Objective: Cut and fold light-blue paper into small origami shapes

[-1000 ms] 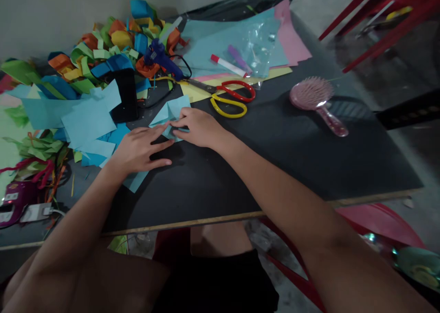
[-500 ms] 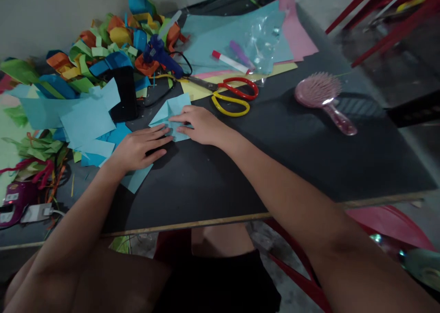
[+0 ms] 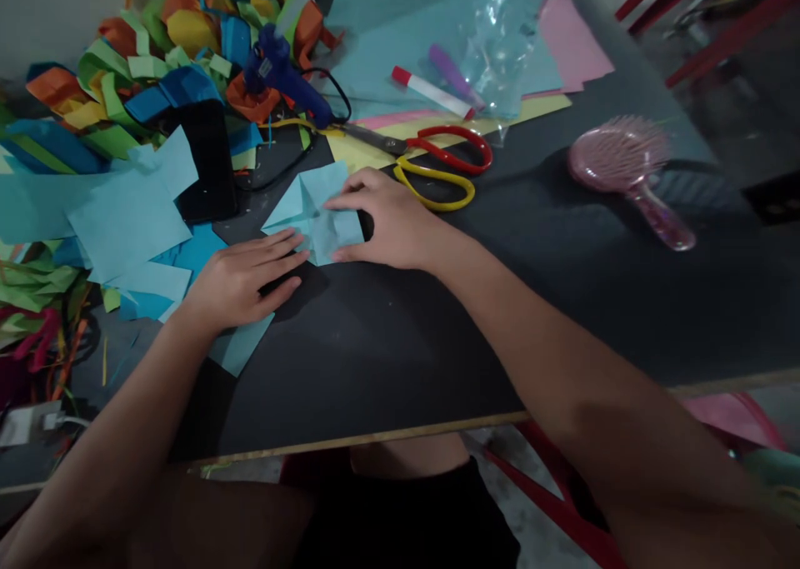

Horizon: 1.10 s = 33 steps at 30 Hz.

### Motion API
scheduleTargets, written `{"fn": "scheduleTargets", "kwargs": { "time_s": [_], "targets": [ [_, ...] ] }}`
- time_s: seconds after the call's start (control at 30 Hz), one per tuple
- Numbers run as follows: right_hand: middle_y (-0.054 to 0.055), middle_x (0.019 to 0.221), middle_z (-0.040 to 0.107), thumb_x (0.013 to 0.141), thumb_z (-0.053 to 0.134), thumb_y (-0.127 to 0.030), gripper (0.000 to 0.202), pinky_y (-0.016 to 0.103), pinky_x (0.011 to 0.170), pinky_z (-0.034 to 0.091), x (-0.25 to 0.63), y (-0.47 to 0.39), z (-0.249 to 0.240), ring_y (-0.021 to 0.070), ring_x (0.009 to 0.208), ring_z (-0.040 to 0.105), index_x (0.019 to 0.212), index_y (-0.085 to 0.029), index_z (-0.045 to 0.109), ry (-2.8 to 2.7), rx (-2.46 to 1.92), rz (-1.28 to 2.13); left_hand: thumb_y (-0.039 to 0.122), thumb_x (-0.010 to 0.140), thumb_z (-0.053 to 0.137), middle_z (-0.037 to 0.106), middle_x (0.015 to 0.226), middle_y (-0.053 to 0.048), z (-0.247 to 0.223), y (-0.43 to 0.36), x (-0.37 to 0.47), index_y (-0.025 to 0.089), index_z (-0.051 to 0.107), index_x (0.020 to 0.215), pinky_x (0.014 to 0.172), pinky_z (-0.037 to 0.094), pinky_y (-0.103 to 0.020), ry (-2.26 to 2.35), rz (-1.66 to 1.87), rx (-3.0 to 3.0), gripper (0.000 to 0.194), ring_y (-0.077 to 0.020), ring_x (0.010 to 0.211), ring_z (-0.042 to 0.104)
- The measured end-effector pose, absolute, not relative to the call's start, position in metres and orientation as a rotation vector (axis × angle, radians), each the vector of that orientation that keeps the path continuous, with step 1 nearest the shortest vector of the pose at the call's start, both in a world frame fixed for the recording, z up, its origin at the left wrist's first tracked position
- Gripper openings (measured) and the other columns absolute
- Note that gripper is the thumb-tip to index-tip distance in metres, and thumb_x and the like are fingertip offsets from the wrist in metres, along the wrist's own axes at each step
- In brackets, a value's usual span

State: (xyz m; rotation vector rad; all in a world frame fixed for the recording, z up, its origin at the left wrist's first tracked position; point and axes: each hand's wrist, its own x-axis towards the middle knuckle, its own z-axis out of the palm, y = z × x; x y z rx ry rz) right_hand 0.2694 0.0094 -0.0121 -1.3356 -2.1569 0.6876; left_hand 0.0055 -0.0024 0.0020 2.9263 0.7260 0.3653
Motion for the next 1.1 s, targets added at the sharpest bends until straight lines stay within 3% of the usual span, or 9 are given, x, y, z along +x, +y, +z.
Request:
{"fn": "scheduleTargets", "kwargs": {
  "time_s": [0.33, 0.57, 0.73, 0.87, 1.0, 1.1],
  "targets": [
    [0.009, 0.132, 0.053, 0.07, 0.075, -0.063, 0.069, 0.042, 0.075, 0.054, 0.296, 0.015, -0.016, 0.0287, 0.102, 0.058, 0.131, -0.031, 0.065, -2.268, -1.363, 0.675, 0.025, 0.096, 0.048, 0.07, 0.124, -0.009, -0.001, 0.001, -0.002, 0.018, 0.069, 0.122, 0.098, 0.057, -0.047, 0.931, 0.429, 2.864, 0.034, -0.0284, 0.118, 0.066],
    [0.011, 0.132, 0.054, 0.067, 0.078, -0.06, 0.07, 0.04, 0.069, 0.055, 0.294, 0.014, -0.005, 0.0285, 0.1, 0.059, 0.129, -0.028, 0.067, -2.285, -1.394, 0.722, 0.025, 0.095, 0.048, 0.068, 0.129, -0.008, 0.005, 0.0, 0.002, 0.02, 0.069, 0.123, 0.102, 0.054, -0.048, 0.88, 0.339, 2.873, 0.035, -0.0284, 0.121, 0.064],
    [0.011, 0.131, 0.054, 0.068, 0.077, -0.062, 0.07, 0.04, 0.072, 0.055, 0.297, 0.017, -0.009, 0.0274, 0.099, 0.06, 0.128, -0.027, 0.068, -2.273, -1.364, 0.723, 0.027, 0.097, 0.047, 0.064, 0.134, -0.005, 0.007, -0.003, 0.007, 0.022, 0.066, 0.126, 0.109, 0.049, -0.048, 0.786, 0.278, 2.862, 0.036, -0.0264, 0.128, 0.059],
    [0.011, 0.13, 0.054, 0.071, 0.074, -0.061, 0.068, 0.045, 0.079, 0.054, 0.293, 0.015, -0.009, 0.0308, 0.107, 0.058, 0.13, -0.028, 0.065, -2.316, -1.307, 0.691, 0.037, 0.098, 0.048, 0.062, 0.137, -0.01, 0.01, -0.008, 0.01, 0.018, 0.065, 0.128, 0.113, 0.042, -0.055, 0.817, 0.199, 2.866, 0.039, -0.0308, 0.131, 0.056],
    [0.013, 0.137, 0.051, 0.085, 0.063, -0.048, 0.051, 0.056, 0.095, 0.045, 0.275, 0.004, 0.0, 0.0382, 0.124, 0.05, 0.131, -0.027, 0.064, -2.273, -1.329, 0.442, 0.043, 0.098, 0.048, 0.06, 0.139, -0.012, 0.014, -0.012, 0.012, 0.017, 0.065, 0.128, 0.112, 0.038, -0.062, 0.86, 0.127, 2.86, 0.043, -0.0352, 0.134, 0.051],
    [0.011, 0.145, 0.05, 0.086, 0.063, -0.038, 0.047, 0.062, 0.1, 0.037, 0.259, -0.007, 0.007, 0.041, 0.125, 0.047, 0.132, -0.029, 0.063, -2.323, -1.309, 0.258, 0.046, 0.098, 0.048, 0.058, 0.14, -0.015, 0.018, -0.015, 0.013, 0.018, 0.065, 0.128, 0.11, 0.037, -0.065, 0.927, 0.094, 2.863, 0.045, -0.038, 0.135, 0.049]
  ]
}}
